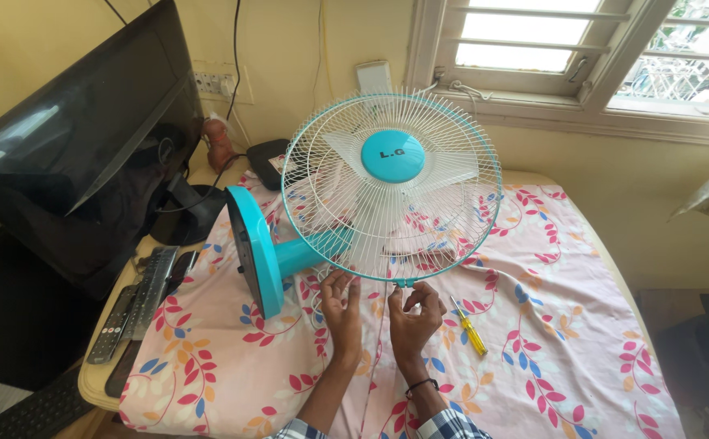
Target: The person assembles a small electric fan on a table. They attach the rear housing to the fan base, then fit the front wire cage and secure it with a plastic ring. A yellow screwdriver is used to tighten the ring. The fan remains on the table at the end.
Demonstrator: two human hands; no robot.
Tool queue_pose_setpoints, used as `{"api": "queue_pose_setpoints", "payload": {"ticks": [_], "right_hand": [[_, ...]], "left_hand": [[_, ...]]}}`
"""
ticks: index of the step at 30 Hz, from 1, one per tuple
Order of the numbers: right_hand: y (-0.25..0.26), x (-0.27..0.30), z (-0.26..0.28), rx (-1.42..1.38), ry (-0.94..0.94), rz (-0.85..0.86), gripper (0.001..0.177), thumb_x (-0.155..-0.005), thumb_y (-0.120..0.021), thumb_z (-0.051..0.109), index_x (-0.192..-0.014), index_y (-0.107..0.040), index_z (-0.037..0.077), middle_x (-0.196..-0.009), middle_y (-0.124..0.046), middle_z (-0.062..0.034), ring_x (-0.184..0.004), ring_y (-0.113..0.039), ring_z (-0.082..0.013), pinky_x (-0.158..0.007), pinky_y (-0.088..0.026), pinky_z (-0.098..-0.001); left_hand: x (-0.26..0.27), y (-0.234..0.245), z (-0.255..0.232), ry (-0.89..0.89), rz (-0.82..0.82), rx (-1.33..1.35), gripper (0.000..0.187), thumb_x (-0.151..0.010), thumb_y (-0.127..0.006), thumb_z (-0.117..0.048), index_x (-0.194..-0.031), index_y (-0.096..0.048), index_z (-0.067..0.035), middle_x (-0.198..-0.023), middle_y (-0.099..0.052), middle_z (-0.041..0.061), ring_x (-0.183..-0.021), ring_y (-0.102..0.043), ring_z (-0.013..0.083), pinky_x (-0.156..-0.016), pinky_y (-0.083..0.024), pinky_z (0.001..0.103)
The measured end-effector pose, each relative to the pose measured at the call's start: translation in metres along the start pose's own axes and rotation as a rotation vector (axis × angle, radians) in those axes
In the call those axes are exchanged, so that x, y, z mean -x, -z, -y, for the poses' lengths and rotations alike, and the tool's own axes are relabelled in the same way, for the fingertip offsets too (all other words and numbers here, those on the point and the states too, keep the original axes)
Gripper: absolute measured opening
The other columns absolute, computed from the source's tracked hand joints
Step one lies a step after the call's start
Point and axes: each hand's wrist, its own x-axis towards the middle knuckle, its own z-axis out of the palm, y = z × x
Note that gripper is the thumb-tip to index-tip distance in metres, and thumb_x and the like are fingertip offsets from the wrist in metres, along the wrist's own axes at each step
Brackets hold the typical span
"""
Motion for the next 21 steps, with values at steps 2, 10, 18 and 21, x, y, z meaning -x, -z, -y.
{"api": "queue_pose_setpoints", "payload": {"ticks": [2,10,18,21], "right_hand": [[0.000,0.001,-0.002,0.014,0.010,0.003,0.031,-0.076,-0.082,0.006,-0.103,-0.067,0.006,-0.066,-0.055,0.0019,-0.082,-0.049,-0.0162,-0.085,-0.038,-0.0353],[-0.005,0.003,-0.003,-0.006,0.051,0.031,0.032,-0.077,-0.083,0.008,-0.102,-0.065,0.007,-0.065,-0.053,0.0033,-0.080,-0.048,-0.0155,-0.084,-0.036,-0.0347],[-0.010,0.006,0.006,0.030,0.127,0.058,0.030,-0.078,-0.082,0.011,-0.100,-0.061,0.009,-0.065,-0.053,0.0040,-0.065,-0.046,-0.0124,-0.091,-0.033,-0.0369],[-0.008,0.005,0.006,0.025,0.134,0.067,0.031,-0.079,-0.082,0.012,-0.101,-0.060,0.009,-0.067,-0.053,0.0044,-0.064,-0.047,-0.0106,-0.093,-0.032,-0.0371]], "left_hand": [[-0.002,0.013,0.003,0.004,0.028,0.086,0.031,-0.097,-0.062,-0.008,-0.127,-0.057,0.002,-0.127,-0.067,0.015,-0.122,-0.064,0.0210,-0.107,-0.048,0.034],[-0.004,0.081,-0.031,-0.076,0.054,-0.897,0.023,-0.097,-0.062,-0.004,-0.119,-0.070,-0.005,-0.113,-0.074,0.011,-0.093,-0.072,0.0280,-0.083,-0.058,0.040],[-0.016,0.094,-0.027,-0.231,0.141,-1.373,0.027,-0.085,-0.061,0.002,-0.109,-0.073,-0.004,-0.110,-0.068,0.012,-0.104,-0.066,0.0335,-0.085,-0.055,0.045],[-0.021,0.090,-0.022,-0.126,0.174,-1.488,0.015,-0.090,-0.063,-0.001,-0.100,-0.074,-0.007,-0.109,-0.067,0.010,-0.105,-0.066,0.0304,-0.088,-0.056,0.042]]}}
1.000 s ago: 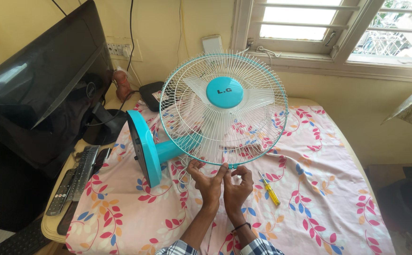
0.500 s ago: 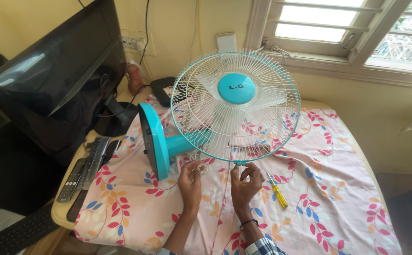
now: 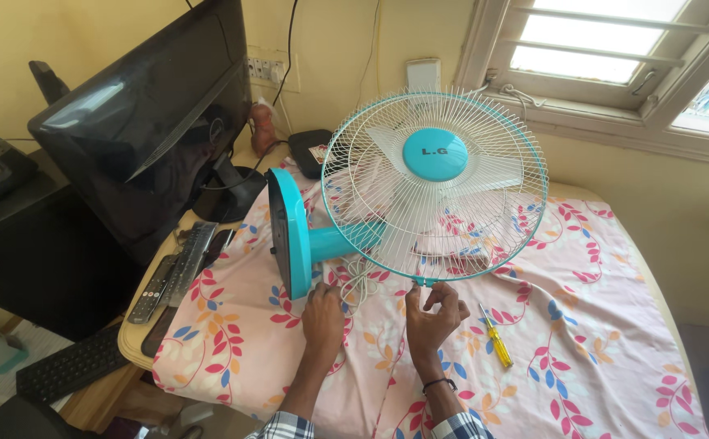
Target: The person assembles a small electric fan on a table. They attach the rear housing to the fan base, then fit the front wire cage and secure it with a plastic ring. A yellow screwdriver is used to tighten the ring. The fan remains on the table at the end.
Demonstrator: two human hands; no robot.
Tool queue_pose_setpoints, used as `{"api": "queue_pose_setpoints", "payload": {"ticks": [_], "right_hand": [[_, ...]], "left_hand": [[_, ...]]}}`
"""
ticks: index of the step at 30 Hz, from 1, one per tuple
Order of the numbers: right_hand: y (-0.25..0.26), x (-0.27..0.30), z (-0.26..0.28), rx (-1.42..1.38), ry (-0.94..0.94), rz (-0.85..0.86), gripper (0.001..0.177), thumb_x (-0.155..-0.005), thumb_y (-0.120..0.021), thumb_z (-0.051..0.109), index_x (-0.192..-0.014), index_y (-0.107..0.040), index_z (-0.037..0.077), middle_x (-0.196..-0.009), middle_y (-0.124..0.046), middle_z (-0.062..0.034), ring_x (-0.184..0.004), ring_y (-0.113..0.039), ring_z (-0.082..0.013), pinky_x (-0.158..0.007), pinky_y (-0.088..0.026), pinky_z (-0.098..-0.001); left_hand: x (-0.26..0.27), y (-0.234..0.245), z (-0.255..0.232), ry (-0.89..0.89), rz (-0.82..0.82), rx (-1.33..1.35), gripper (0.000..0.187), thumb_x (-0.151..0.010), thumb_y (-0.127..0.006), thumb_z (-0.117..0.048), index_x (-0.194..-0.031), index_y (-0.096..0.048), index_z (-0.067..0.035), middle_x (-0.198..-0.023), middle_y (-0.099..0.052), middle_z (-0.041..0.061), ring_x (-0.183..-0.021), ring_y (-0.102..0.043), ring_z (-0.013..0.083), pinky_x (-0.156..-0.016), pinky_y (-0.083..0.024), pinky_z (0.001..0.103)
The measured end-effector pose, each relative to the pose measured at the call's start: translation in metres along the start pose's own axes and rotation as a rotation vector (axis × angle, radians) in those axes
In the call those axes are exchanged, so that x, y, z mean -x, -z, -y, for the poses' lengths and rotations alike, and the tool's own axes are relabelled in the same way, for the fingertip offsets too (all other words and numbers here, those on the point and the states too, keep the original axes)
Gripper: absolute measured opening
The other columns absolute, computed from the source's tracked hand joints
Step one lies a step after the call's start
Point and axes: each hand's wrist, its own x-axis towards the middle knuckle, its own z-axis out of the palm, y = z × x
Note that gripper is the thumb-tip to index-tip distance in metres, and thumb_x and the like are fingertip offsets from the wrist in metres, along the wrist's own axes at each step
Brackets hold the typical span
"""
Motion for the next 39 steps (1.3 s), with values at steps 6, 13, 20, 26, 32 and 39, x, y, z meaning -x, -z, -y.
{"api": "queue_pose_setpoints", "payload": {"ticks": [6,13,20,26,32,39], "right_hand": [[0.000,-0.001,-0.001,-0.008,-0.006,0.004,0.031,-0.079,-0.082,0.013,-0.101,-0.060,0.010,-0.068,-0.053,0.0047,-0.063,-0.047,-0.0108,-0.093,-0.031,-0.0364],[-0.001,0.000,-0.006,-0.003,-0.014,-0.003,0.030,-0.079,-0.082,0.014,-0.100,-0.061,0.010,-0.065,-0.053,0.0050,-0.062,-0.047,-0.0103,-0.093,-0.031,-0.0360],[0.001,0.000,-0.005,-0.017,-0.015,-0.005,0.030,-0.079,-0.082,0.013,-0.101,-0.061,0.010,-0.066,-0.055,0.0054,-0.061,-0.047,-0.0103,-0.091,-0.031,-0.0360],[0.003,-0.001,-0.004,-0.028,0.003,-0.008,0.032,-0.080,-0.082,0.012,-0.102,-0.060,0.010,-0.069,-0.054,0.0052,-0.063,-0.047,-0.0101,-0.091,-0.031,-0.0357],[0.003,-0.003,-0.001,-0.051,0.007,-0.010,0.032,-0.078,-0.083,0.011,-0.100,-0.060,0.010,-0.068,-0.054,0.0060,-0.062,-0.049,-0.0086,-0.091,-0.031,-0.0370],[0.005,-0.009,0.001,-0.025,0.032,-0.015,0.032,-0.077,-0.084,0.013,-0.097,-0.060,0.011,-0.067,-0.054,0.0063,-0.060,-0.048,-0.0093,-0.089,-0.032,-0.0362]], "left_hand": [[0.002,0.006,-0.004,-0.085,-0.103,0.276,0.018,-0.083,-0.069,-0.004,-0.096,-0.078,-0.013,-0.109,-0.067,0.006,-0.101,-0.064,0.0302,-0.084,-0.054,0.043],[0.000,0.002,0.000,-0.055,-0.025,0.183,0.012,-0.086,-0.069,-0.006,-0.096,-0.075,-0.012,-0.104,-0.066,0.007,-0.101,-0.064,0.0299,-0.085,-0.054,0.044],[0.001,-0.020,0.012,-0.165,-0.063,0.001,0.013,-0.090,-0.065,-0.004,-0.103,-0.064,-0.004,-0.104,-0.064,0.012,-0.100,-0.065,0.0310,-0.080,-0.057,0.041],[0.000,-0.013,0.009,-0.248,-0.161,0.043,0.025,-0.087,-0.068,-0.004,-0.112,-0.065,-0.003,-0.102,-0.070,0.014,-0.098,-0.068,0.0306,-0.079,-0.056,0.039],[0.003,-0.012,-0.028,-0.064,-0.189,1.080,0.016,-0.089,-0.078,0.000,-0.103,-0.069,-0.001,-0.091,-0.075,0.010,-0.080,-0.072,0.0160,-0.074,-0.058,0.028],[-0.003,-0.044,-0.087,0.064,-0.087,1.586,0.019,-0.085,-0.077,0.008,-0.095,-0.062,0.001,-0.088,-0.075,0.011,-0.083,-0.074,0.0146,-0.075,-0.059,0.025]]}}
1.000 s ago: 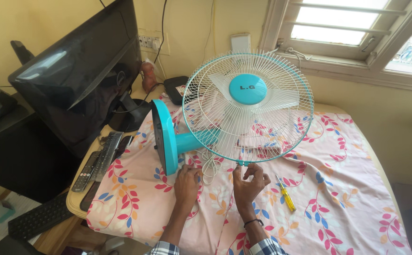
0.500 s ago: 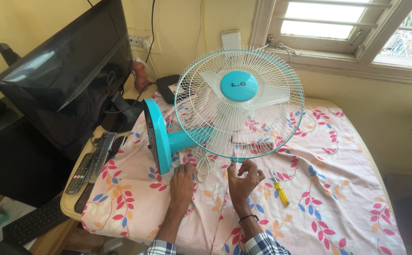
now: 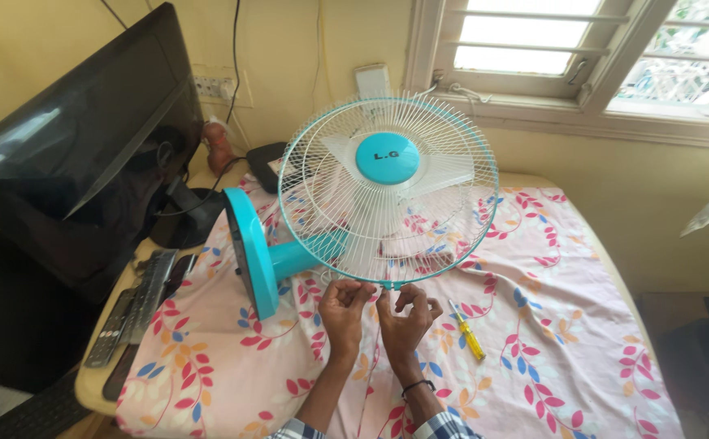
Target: The person assembles a small electric fan on a table. They attach the rear housing to the fan base, then fit the front wire cage and secure it with a plastic ring. A yellow screwdriver is used to tighten the ring. The fan remains on the table at the end.
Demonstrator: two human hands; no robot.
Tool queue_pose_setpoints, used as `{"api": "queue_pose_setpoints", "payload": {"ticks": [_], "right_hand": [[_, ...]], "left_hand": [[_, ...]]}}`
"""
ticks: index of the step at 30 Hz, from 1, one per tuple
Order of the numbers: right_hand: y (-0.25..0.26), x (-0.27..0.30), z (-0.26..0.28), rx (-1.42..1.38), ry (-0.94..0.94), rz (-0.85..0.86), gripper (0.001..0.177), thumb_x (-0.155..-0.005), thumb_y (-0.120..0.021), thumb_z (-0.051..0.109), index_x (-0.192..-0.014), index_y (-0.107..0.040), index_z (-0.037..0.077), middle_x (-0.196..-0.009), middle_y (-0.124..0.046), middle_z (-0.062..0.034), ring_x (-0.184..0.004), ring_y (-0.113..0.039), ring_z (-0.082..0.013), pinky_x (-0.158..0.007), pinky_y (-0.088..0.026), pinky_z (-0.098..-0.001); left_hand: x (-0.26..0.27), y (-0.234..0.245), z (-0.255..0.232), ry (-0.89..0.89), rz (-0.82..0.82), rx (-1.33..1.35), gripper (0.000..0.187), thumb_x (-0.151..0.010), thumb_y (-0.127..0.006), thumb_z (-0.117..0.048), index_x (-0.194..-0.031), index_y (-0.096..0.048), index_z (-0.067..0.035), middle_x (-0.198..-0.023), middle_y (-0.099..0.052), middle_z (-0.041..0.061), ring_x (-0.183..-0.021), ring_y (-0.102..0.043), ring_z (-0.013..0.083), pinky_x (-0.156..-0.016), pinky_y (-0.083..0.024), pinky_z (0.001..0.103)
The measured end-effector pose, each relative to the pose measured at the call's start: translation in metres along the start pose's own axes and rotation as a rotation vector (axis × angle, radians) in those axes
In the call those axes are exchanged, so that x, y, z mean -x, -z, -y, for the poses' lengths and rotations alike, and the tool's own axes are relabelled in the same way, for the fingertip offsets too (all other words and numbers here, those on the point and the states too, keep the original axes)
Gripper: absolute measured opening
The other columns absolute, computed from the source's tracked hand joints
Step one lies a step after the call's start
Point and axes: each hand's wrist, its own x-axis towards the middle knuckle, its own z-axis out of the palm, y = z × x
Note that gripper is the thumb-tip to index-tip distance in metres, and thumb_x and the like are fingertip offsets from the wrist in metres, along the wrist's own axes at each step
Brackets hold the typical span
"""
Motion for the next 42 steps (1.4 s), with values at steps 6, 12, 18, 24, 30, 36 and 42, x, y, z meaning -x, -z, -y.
{"api": "queue_pose_setpoints", "payload": {"ticks": [6,12,18,24,30,36,42], "right_hand": [[0.001,-0.002,0.001,0.015,0.016,0.000,0.031,-0.076,-0.084,0.012,-0.096,-0.061,0.010,-0.066,-0.054,0.0057,-0.059,-0.048,-0.0099,-0.090,-0.033,-0.0371],[-0.002,-0.004,0.003,-0.003,-0.001,-0.004,0.030,-0.076,-0.084,0.013,-0.096,-0.062,0.010,-0.066,-0.055,0.0057,-0.061,-0.050,-0.0090,-0.090,-0.033,-0.0368],[-0.005,-0.007,0.004,0.014,0.013,-0.006,0.029,-0.077,-0.084,0.012,-0.095,-0.061,0.010,-0.067,-0.056,0.0055,-0.060,-0.049,-0.0093,-0.091,-0.033,-0.0375],[-0.009,-0.015,0.007,0.029,0.085,0.006,0.029,-0.076,-0.082,0.010,-0.094,-0.059,0.010,-0.067,-0.055,0.0056,-0.060,-0.051,-0.0092,-0.093,-0.033,-0.0380],[-0.014,-0.027,0.014,0.011,0.146,0.037,0.029,-0.076,-0.083,0.010,-0.089,-0.057,0.011,-0.068,-0.055,0.0052,-0.059,-0.052,-0.0096,-0.093,-0.033,-0.0383],[-0.022,-0.029,0.017,0.011,0.176,0.014,0.030,-0.076,-0.083,0.011,-0.085,-0.054,0.012,-0.069,-0.054,0.0055,-0.061,-0.052,-0.0105,-0.093,-0.034,-0.0384],[-0.019,-0.024,0.013,0.008,0.179,0.032,0.030,-0.076,-0.082,0.009,-0.088,-0.054,0.011,-0.070,-0.055,0.0050,-0.060,-0.053,-0.0107,-0.094,-0.034,-0.0408]], "left_hand": [[0.016,-0.017,0.013,-0.020,-0.089,0.143,0.016,-0.090,-0.073,0.009,-0.098,-0.060,0.003,-0.095,-0.072,0.015,-0.090,-0.073,0.0179,-0.081,-0.061,0.029],[0.014,-0.022,0.012,-0.027,-0.084,0.174,0.021,-0.090,-0.072,0.009,-0.097,-0.054,-0.001,-0.096,-0.075,0.018,-0.089,-0.075,0.0195,-0.080,-0.061,0.029],[0.009,-0.026,0.006,-0.056,-0.099,0.194,0.023,-0.090,-0.073,0.008,-0.095,-0.052,-0.002,-0.094,-0.073,0.016,-0.088,-0.073,0.0180,-0.080,-0.060,0.028],[0.003,-0.025,0.004,-0.123,-0.060,0.171,0.026,-0.090,-0.075,0.008,-0.094,-0.051,-0.002,-0.096,-0.072,0.016,-0.090,-0.072,0.0173,-0.081,-0.060,0.029],[-0.010,-0.019,0.005,-0.129,-0.052,0.194,0.026,-0.088,-0.074,0.008,-0.093,-0.051,-0.003,-0.098,-0.073,0.017,-0.090,-0.073,0.0174,-0.080,-0.061,0.029],[-0.013,-0.019,0.010,-0.215,-0.096,0.153,0.029,-0.088,-0.075,0.010,-0.092,-0.049,-0.002,-0.098,-0.074,0.019,-0.090,-0.074,0.0191,-0.078,-0.062,0.029],[-0.009,-0.014,0.010,-0.225,-0.082,0.100,0.026,-0.089,-0.074,0.009,-0.093,-0.050,-0.002,-0.101,-0.075,0.020,-0.091,-0.075,0.0191,-0.079,-0.062,0.029]]}}
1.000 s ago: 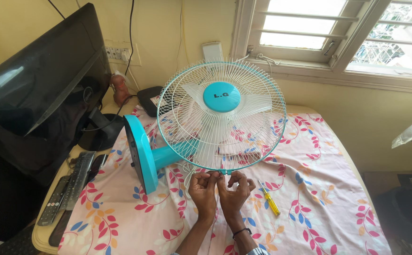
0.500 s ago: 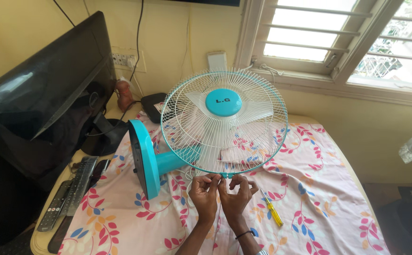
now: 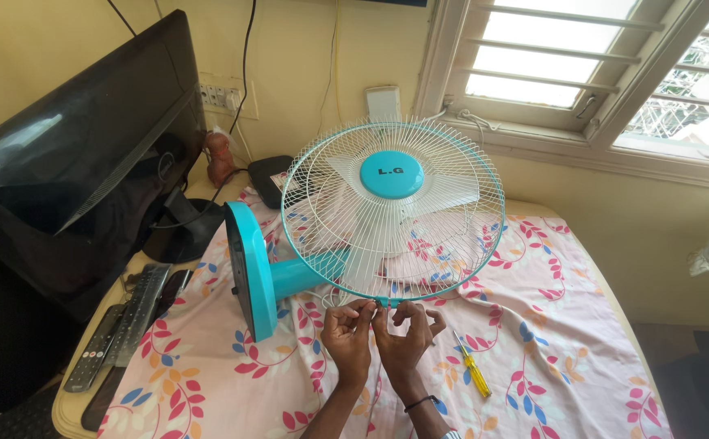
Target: The person assembles a small electric fan on a table. They attach the rear housing to the fan base, then fit the front wire cage and secure it with a plastic ring. A yellow screwdriver is used to tighten the ring. The fan remains on the table at the end.
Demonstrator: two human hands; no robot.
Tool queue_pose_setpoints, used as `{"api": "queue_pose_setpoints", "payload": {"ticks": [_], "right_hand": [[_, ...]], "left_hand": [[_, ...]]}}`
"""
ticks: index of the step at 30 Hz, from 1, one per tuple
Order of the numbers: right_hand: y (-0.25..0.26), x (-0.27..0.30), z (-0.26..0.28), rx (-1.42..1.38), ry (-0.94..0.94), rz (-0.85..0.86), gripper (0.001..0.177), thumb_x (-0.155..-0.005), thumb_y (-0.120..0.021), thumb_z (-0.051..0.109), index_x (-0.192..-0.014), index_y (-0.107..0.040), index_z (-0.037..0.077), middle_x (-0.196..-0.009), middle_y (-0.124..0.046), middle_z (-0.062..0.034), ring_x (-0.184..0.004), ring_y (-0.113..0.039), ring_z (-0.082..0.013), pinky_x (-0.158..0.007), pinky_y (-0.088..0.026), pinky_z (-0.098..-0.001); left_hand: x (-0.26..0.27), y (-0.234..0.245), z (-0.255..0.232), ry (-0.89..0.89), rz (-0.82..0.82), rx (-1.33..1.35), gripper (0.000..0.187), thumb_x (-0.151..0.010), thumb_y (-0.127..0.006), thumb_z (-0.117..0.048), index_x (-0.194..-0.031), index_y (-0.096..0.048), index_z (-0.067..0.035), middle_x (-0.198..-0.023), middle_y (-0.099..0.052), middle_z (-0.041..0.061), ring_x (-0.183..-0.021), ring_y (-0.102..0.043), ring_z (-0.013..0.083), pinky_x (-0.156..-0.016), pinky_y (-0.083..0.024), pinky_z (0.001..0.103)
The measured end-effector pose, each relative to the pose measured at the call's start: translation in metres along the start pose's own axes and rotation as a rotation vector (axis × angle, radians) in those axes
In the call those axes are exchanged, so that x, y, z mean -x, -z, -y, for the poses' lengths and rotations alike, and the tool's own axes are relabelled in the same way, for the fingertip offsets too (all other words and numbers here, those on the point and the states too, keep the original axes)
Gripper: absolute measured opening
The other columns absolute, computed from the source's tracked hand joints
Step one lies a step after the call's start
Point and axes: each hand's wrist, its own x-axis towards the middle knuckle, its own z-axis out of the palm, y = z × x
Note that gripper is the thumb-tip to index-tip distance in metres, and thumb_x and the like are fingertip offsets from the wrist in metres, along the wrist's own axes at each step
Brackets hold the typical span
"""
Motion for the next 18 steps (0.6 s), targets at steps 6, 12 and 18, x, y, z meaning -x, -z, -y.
{"api": "queue_pose_setpoints", "payload": {"ticks": [6,12,18], "right_hand": [[-0.0019,-0.0003,-0.0007,-0.019,0.008,0.000,0.031,-0.076,-0.083,0.009,-0.089,-0.054,0.011,-0.070,-0.056,0.0054,-0.061,-0.054,-0.0105,-0.094,-0.034,-0.0404],[-0.0025,0.0005,-0.0036,-0.012,0.006,0.007,0.031,-0.076,-0.082,0.009,-0.089,-0.055,0.012,-0.069,-0.055,0.0058,-0.060,-0.054,-0.0102,-0.095,-0.034,-0.0409],[-0.0034,-0.0026,-0.0034,-0.022,0.014,0.021,0.030,-0.077,-0.082,0.009,-0.088,-0.054,0.012,-0.071,-0.055,0.0059,-0.062,-0.055,-0.0101,-0.097,-0.034,-0.0409]], "left_hand": [[-0.0011,0.0013,0.0002,-0.043,0.007,-0.046,0.029,-0.088,-0.075,0.010,-0.092,-0.049,-0.002,-0.100,-0.075,0.020,-0.089,-0.074,0.0186,-0.076,-0.060,0.027],[-0.0001,0.0042,0.0059,-0.018,0.017,-0.042,0.028,-0.088,-0.073,0.012,-0.092,-0.050,-0.002,-0.101,-0.075,0.020,-0.091,-0.074,0.0188,-0.079,-0.062,0.029],[-0.0023,0.0069,0.0049,0.000,0.037,-0.016,0.023,-0.088,-0.073,0.012,-0.097,-0.055,0.000,-0.103,-0.075,0.018,-0.095,-0.076,0.0208,-0.083,-0.063,0.031]]}}
